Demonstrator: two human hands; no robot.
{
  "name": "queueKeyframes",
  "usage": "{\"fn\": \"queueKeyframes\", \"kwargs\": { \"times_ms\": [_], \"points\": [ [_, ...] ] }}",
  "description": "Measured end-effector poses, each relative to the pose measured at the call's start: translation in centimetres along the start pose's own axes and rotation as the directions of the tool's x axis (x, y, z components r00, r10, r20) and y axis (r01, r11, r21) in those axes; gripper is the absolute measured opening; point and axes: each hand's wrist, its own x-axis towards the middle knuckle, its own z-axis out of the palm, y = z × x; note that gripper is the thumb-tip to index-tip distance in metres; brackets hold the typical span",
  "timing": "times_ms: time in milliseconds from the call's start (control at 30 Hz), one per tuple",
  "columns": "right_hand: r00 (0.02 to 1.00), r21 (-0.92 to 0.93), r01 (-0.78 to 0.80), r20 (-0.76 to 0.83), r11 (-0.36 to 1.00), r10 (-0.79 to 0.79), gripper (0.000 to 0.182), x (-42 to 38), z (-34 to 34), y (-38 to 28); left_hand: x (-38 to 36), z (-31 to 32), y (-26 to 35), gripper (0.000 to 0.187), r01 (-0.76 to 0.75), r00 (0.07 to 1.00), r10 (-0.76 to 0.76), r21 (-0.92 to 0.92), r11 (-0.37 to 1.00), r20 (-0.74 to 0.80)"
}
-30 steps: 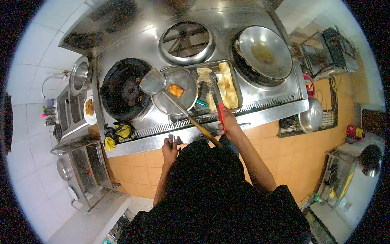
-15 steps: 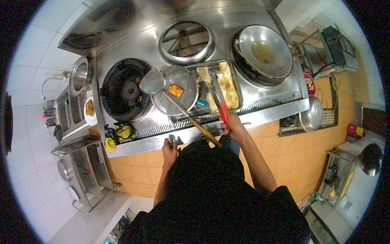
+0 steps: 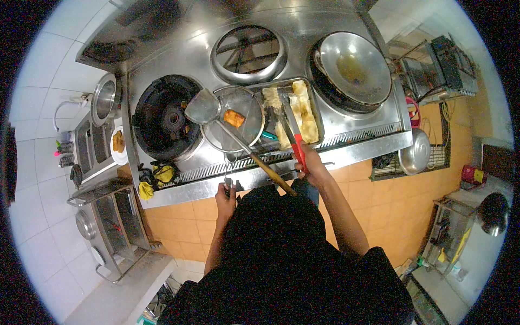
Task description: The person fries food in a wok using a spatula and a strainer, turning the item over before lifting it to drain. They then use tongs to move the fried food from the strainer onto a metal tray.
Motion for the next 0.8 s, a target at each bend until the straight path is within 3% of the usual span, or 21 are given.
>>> {"fn": "queueKeyframes", "kwargs": {
  "times_ms": [100, 167, 400, 467, 500, 533, 600, 800],
  "points": [
    [1.0, 0.003, -0.014, -0.026, 1.0, 0.014, 0.04, -0.2, 0.5, -0.1, 0.0, 0.0, -0.2, 0.027, -0.025, 1.0, 0.025, -0.047, 0.999, 0.001],
    [0.999, 0.007, -0.011, -0.035, 1.0, 0.011, 0.041, -0.4, 0.6, -0.2, 0.1, 0.2, -0.6, 0.024, -0.161, 0.985, 0.161, 0.004, 0.987, -0.069],
    [0.998, 0.009, -0.047, -0.029, 0.999, 0.047, 0.037, 2.8, 0.9, 0.5, -0.4, -0.1, 0.2, 0.024, -0.048, 0.998, 0.047, -0.018, 0.999, -0.039],
    [0.999, -0.026, -0.001, -0.04, 1.0, 0.0, 0.036, 3.2, 1.5, 0.4, 0.0, 0.1, -0.6, 0.024, -0.142, 0.987, 0.149, 0.097, 0.985, -0.067],
    [0.999, 0.008, 0.017, -0.037, 1.0, -0.017, 0.036, 3.2, 1.6, 0.5, 0.0, 0.2, -1.3, 0.024, -0.181, 0.979, 0.186, 0.069, 0.981, -0.087],
    [0.999, 0.048, 0.029, -0.038, 0.998, -0.027, 0.037, 2.9, 1.9, 0.6, -0.1, 0.2, -1.3, 0.024, -0.175, 0.979, 0.181, 0.071, 0.982, -0.094],
    [0.998, 0.054, 0.062, -0.028, 0.997, -0.06, 0.036, 2.9, 2.0, 1.0, -0.4, 0.3, -1.3, 0.023, -0.009, 0.999, 0.008, -0.054, 0.999, -0.034],
    [0.995, 0.117, 0.097, -0.029, 0.988, -0.094, 0.038, 2.0, 1.8, 1.1, -0.5, 0.1, -0.5, 0.022, -0.005, 0.999, 0.005, 0.0, 1.0, -0.034]
  ]
}}
